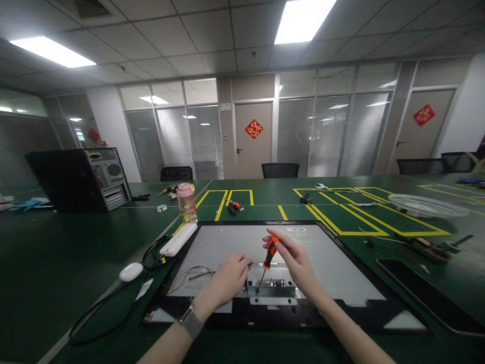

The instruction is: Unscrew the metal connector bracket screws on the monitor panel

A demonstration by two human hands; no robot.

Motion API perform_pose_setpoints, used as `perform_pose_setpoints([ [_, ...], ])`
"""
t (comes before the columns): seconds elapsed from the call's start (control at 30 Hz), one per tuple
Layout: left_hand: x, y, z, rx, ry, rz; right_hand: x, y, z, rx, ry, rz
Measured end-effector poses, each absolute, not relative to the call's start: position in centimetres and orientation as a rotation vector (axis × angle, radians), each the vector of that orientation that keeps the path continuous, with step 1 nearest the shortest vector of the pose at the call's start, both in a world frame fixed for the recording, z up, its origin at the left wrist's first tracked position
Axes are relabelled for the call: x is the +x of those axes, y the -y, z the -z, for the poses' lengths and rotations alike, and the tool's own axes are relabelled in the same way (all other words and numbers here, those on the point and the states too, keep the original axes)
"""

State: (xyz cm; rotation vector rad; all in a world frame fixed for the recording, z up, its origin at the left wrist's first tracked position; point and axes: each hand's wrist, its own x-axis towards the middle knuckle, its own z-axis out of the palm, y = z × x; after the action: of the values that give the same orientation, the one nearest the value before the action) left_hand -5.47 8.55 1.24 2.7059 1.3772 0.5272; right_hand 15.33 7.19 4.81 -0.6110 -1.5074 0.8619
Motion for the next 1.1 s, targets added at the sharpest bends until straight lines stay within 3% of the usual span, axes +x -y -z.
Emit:
perform_pose_setpoints([
  [0.23, -5.43, -8.44, -1.37, 2.706, -1.374, -0.515, 15.4, -7.64, -4.79, -0.653, 1.534, -0.645],
  [0.47, -5.45, -8.51, -1.26, 2.7, -1.389, -0.519, 15.32, -7.24, -4.97, -0.604, 1.518, -0.879],
  [0.7, -5.42, -8.6, -1.19, 2.687, -1.392, -0.51, 15.19, -7.56, -4.87, -0.627, 1.471, -0.737],
  [1.1, -5.45, -8.7, -1.07, 2.696, -1.381, -0.524, 15.38, -7.35, -5.23, -0.442, 1.389, -1.193],
])
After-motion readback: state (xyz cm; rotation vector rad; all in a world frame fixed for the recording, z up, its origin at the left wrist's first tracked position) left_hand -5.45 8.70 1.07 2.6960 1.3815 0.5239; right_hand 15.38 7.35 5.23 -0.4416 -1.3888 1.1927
